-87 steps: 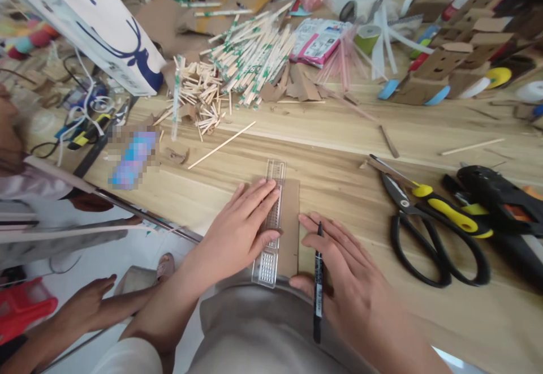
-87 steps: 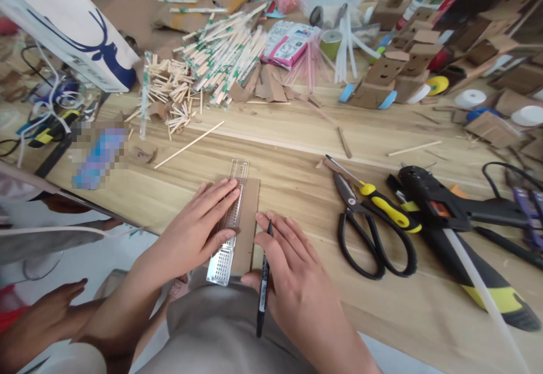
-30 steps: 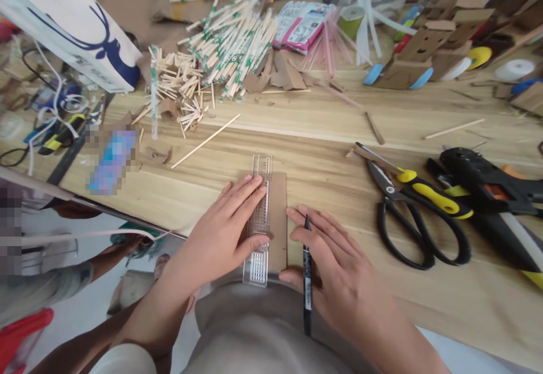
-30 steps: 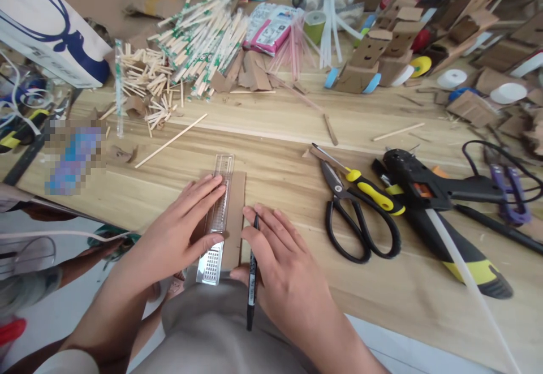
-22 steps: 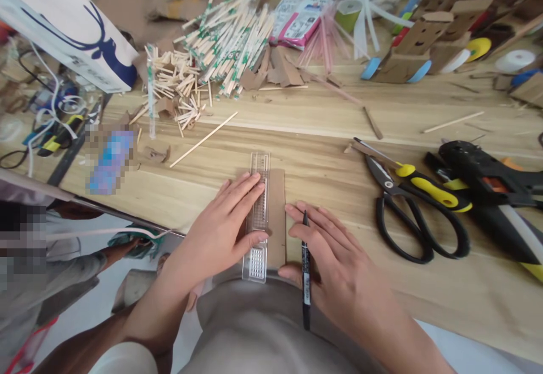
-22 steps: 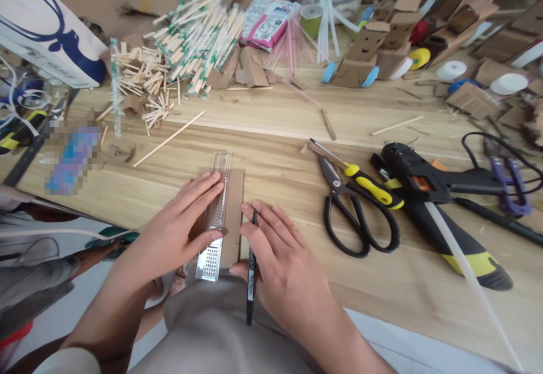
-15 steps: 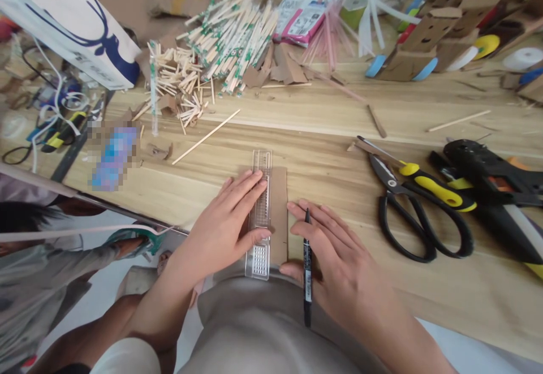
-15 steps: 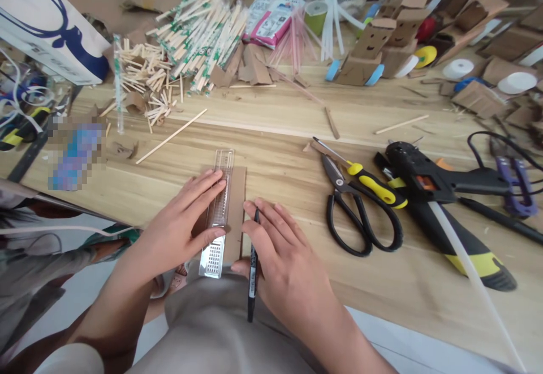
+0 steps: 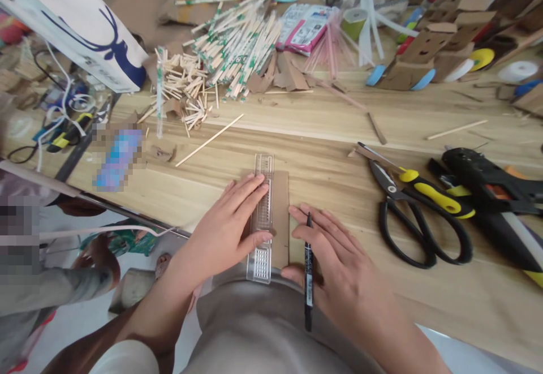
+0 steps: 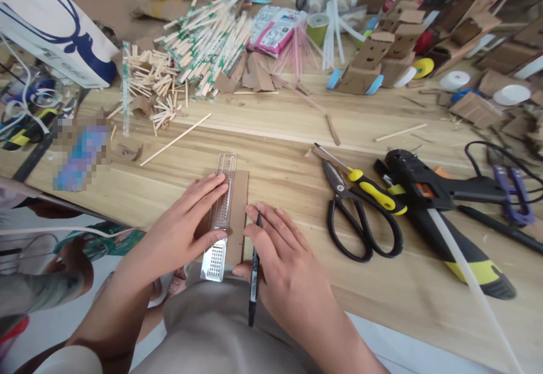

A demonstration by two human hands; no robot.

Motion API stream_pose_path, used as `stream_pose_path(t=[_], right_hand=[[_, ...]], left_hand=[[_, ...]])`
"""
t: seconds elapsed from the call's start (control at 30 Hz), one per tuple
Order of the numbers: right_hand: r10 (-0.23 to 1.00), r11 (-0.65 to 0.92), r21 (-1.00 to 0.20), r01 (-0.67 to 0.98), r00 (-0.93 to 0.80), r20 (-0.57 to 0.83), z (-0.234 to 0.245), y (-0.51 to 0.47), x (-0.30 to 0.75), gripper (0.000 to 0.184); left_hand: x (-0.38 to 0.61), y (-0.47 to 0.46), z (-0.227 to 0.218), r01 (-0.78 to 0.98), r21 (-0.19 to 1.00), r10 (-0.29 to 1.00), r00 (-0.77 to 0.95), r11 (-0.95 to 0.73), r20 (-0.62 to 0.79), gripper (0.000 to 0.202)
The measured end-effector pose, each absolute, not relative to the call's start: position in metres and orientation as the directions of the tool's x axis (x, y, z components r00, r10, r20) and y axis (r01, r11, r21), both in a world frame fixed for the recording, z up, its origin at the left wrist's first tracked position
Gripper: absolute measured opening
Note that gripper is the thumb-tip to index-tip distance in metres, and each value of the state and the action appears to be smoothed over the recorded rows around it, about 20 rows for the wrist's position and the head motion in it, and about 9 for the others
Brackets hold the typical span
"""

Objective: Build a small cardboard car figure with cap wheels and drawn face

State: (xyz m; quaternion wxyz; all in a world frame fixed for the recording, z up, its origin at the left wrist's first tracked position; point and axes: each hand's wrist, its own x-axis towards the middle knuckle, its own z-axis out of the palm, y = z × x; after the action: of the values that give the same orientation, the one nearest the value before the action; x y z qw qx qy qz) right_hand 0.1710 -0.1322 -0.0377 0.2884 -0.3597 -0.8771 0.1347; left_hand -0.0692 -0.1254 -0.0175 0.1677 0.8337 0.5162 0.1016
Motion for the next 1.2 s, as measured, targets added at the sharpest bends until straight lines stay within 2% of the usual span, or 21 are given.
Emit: stream_pose_path(t=[0.4, 0.67, 0.77, 0.83, 0.87, 0.93, 0.97, 1.0, 1.13, 1.2], right_hand=[[0.71, 0.701, -0.471, 0.536, -0.586, 0.39, -0.036, -0.131, 0.172, 0.025], [0.692, 0.721, -0.435, 0.54, -0.596, 0.408, -0.034, -0.129, 0.174, 0.03], [0.701, 0.706, -0.532, 0.468, -0.572, 0.426, -0.025, -0.117, 0.178, 0.034], [0.748, 0.63, -0.665, 0.402, -0.546, 0.378, -0.016, -0.103, 0.178, 0.039], [0.781, 0.554, -0.734, 0.393, -0.55, 0.295, -0.011, -0.094, 0.177, 0.045], [0.84, 0.424, -0.828, 0.367, -0.501, 0.208, -0.004, -0.074, 0.17, 0.057], [0.871, 0.357, -0.864, 0.354, -0.46, 0.171, -0.002, -0.064, 0.165, 0.058], [0.899, 0.294, -0.895, 0.337, -0.415, 0.139, -0.001, -0.054, 0.159, 0.055], [0.955, 0.036, -0.968, 0.25, -0.294, -0.04, -0.002, -0.03, 0.136, 0.022], [0.957, -0.03, -0.974, 0.226, -0.276, -0.093, -0.001, -0.029, 0.129, 0.021]], left_hand=[[-0.071, -0.125, -0.019, 0.811, 0.398, 0.884, 0.467, -0.43, 0.002, 0.068], [-0.073, -0.124, -0.022, 0.794, 0.402, 0.877, 0.478, -0.456, 0.05, 0.066], [-0.073, -0.123, -0.022, 0.8, 0.404, 0.881, 0.473, -0.444, 0.031, 0.065], [-0.073, -0.123, -0.022, 0.803, 0.406, 0.883, 0.469, -0.437, 0.024, 0.064], [-0.073, -0.123, -0.022, 0.804, 0.408, 0.885, 0.466, -0.434, 0.023, 0.064], [-0.073, -0.123, -0.022, 0.804, 0.408, 0.886, 0.462, -0.433, 0.029, 0.065], [-0.073, -0.122, -0.023, 0.803, 0.409, 0.887, 0.461, -0.434, 0.034, 0.065], [-0.073, -0.122, -0.023, 0.802, 0.409, 0.886, 0.461, -0.435, 0.039, 0.065], [-0.072, -0.121, -0.023, 0.799, 0.4, 0.881, 0.47, -0.45, 0.051, 0.065], [-0.07, -0.121, -0.02, 0.804, 0.381, 0.878, 0.477, -0.457, 0.046, 0.063]])
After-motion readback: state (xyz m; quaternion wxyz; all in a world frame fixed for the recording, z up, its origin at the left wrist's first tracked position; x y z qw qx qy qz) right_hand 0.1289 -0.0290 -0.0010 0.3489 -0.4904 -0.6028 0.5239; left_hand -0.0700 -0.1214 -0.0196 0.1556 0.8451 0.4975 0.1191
